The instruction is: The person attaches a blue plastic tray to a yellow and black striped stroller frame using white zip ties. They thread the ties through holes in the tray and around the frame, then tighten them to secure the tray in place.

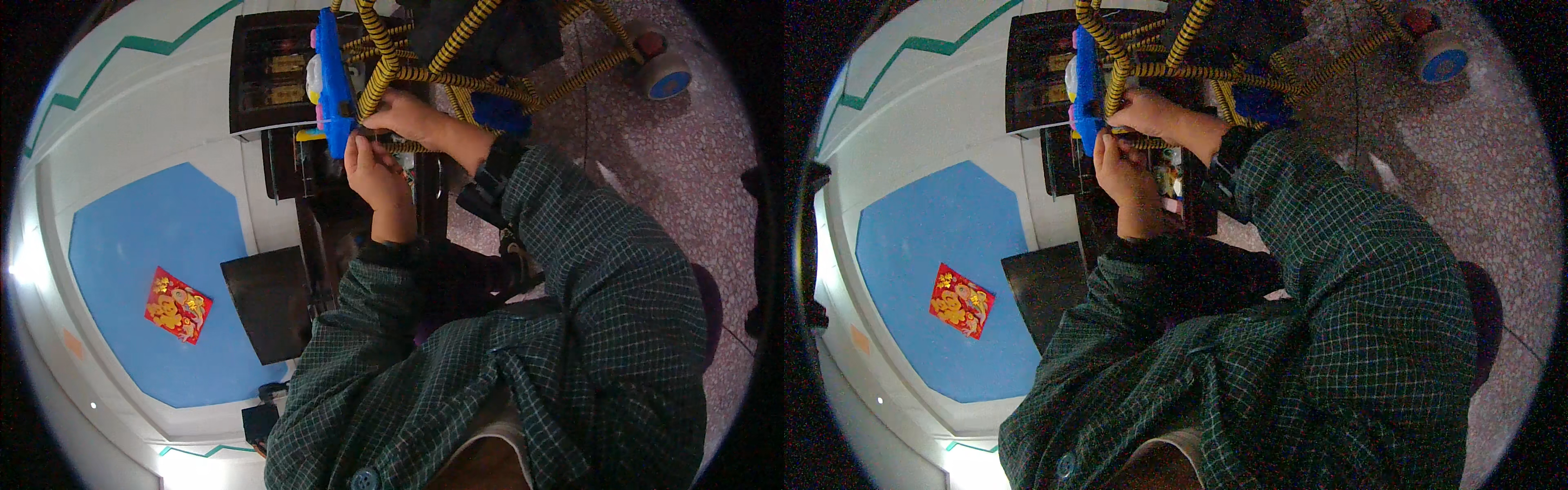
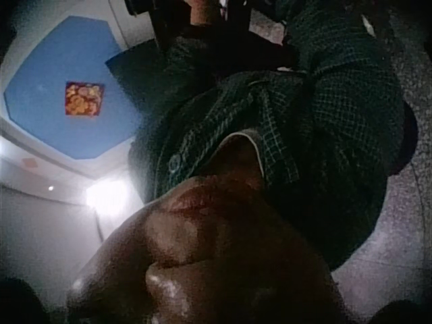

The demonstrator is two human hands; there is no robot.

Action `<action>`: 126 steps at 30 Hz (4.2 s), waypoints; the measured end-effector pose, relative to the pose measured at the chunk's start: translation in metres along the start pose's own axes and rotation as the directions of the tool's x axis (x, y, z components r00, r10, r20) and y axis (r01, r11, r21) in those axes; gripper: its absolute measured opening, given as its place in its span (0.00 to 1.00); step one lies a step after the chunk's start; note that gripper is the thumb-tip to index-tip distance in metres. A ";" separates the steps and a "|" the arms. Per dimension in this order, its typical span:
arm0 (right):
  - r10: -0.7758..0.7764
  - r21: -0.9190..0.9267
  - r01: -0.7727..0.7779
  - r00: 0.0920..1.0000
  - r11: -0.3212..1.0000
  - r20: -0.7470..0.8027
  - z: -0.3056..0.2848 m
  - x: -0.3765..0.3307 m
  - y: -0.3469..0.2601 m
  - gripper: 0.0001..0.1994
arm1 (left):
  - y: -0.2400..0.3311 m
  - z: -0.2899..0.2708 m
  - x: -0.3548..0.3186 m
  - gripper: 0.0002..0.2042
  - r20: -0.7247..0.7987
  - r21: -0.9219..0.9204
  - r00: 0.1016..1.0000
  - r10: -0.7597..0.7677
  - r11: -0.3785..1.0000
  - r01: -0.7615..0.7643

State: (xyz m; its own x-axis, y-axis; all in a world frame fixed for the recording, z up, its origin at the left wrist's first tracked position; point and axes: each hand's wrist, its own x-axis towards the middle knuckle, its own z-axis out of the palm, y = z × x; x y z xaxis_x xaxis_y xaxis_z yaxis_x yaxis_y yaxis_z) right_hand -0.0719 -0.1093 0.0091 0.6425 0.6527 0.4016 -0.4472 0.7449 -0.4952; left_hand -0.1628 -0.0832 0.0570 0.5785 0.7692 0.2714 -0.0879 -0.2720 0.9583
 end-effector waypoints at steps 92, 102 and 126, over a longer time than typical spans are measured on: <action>0.274 -0.934 0.357 0.899 -0.009 0.341 0.078 0.073 -0.089 0.04 | -0.023 -0.034 0.048 0.09 0.391 -0.583 0.905 -0.168 0.715 0.385; 0.041 -0.956 0.285 0.958 -0.068 0.282 0.084 0.063 -0.073 0.04 | -0.020 -0.034 0.053 0.11 0.380 -0.671 0.922 -0.069 0.666 0.326; -0.027 -0.928 0.369 0.928 -0.039 0.371 0.084 0.060 -0.072 0.04 | -0.025 -0.009 0.049 0.06 0.272 -0.553 0.953 -0.133 0.789 0.268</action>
State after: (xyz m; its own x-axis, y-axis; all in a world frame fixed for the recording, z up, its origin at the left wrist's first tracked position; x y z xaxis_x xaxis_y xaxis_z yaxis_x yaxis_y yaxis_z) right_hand -0.0537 -0.1119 0.1337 0.3779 0.6374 0.6715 0.8327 0.0830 -0.5474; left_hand -0.1400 -0.0335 0.0470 0.7833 0.6124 0.1069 -0.3632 0.3112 0.8782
